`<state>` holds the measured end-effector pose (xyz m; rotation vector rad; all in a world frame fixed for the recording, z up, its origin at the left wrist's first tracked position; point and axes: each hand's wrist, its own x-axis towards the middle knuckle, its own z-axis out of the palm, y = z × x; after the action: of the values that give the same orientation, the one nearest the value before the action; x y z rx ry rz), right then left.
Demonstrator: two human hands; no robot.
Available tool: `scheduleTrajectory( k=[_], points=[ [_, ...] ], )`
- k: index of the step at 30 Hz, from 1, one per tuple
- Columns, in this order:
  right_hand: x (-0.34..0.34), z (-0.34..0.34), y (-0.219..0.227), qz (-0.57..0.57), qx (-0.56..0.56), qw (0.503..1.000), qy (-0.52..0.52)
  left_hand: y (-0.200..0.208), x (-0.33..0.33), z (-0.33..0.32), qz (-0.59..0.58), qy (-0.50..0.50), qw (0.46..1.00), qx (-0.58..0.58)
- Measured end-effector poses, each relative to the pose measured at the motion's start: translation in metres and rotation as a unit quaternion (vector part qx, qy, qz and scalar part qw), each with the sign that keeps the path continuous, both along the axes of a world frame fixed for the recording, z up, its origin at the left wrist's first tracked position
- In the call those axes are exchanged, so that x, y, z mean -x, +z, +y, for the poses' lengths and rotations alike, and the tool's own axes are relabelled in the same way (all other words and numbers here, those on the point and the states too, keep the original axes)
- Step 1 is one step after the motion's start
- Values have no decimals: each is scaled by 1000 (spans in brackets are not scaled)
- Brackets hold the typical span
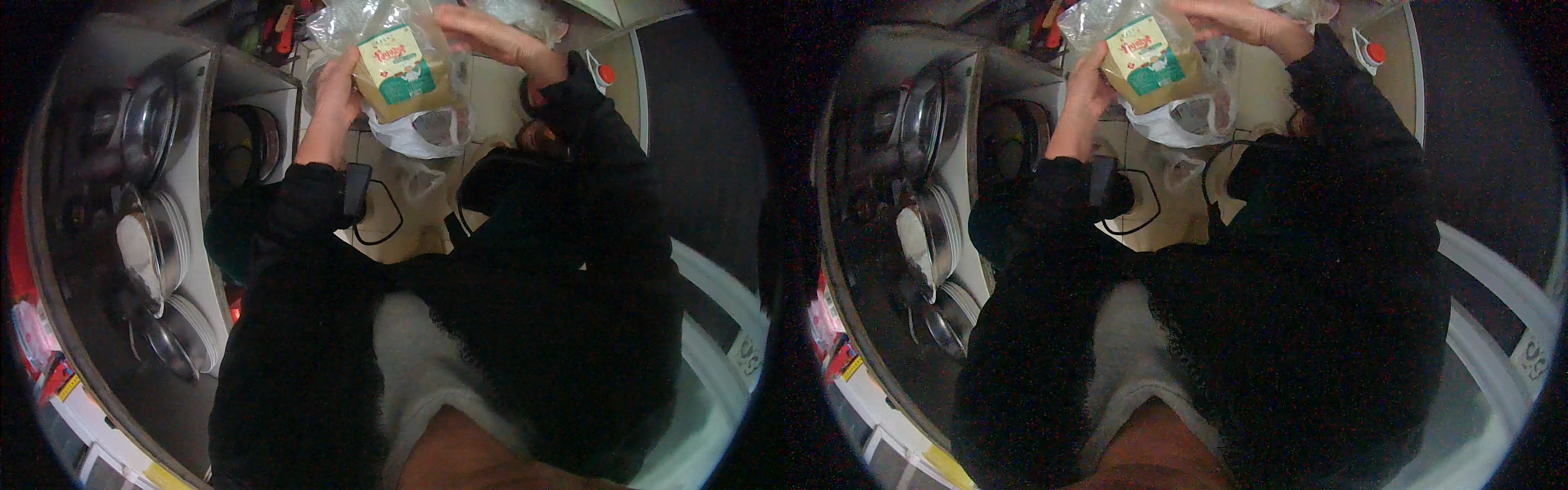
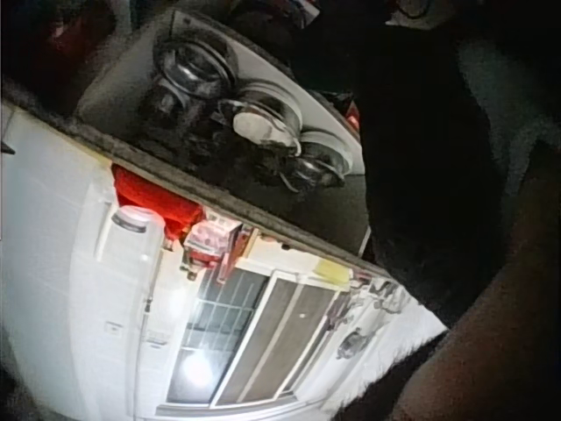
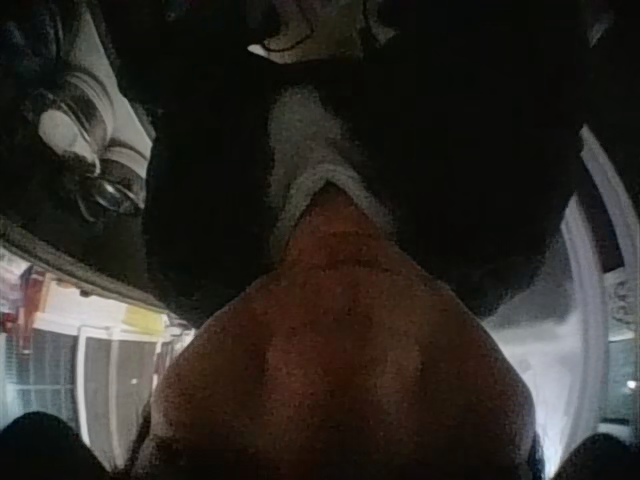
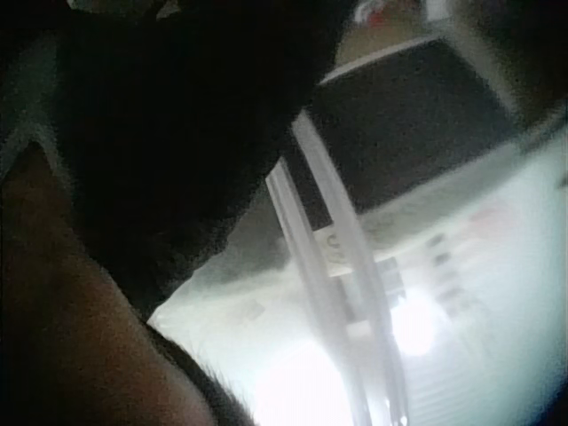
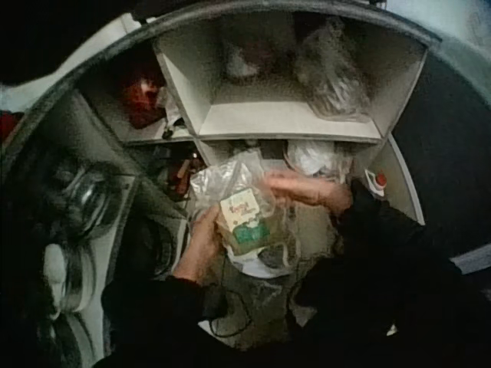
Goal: The person moves a red cloth and a small plastic stool between the kitchen and living area, then sits on the stool in the kitchen. They open multiple plastic bags containing dried food items and transfer contents between bags on a shelf.
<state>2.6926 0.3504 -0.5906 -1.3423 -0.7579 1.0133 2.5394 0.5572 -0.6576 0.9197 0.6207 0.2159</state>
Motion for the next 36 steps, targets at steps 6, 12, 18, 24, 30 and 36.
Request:
scheduleTrajectory(
  k=[6, 12, 18, 24, 30, 36],
  points=[
    [35, -23, -4, -169, 117, 978, 26, 34, 9, -12, -50, 14, 998, -24],
    [54, -32, 7, -82, 20, 994, -66, 78, 30, -17, -110, -32, 990, -78],
    [67, -33, 24, -7, -29, 996, -88, 91, 42, -35, -144, -84, 976, -143],
    [62, -29, 37, 2, 24, 995, -95, 100, 40, -39, -160, -61, 978, -119],
    [62, -30, 34, -30, -21, 994, -106, 104, 39, -43, -193, -31, 970, -147],
    [62, -30, 37, -53, -5, 991, -122, 107, 35, -40, -131, -20, 976, -175]
  ],
)
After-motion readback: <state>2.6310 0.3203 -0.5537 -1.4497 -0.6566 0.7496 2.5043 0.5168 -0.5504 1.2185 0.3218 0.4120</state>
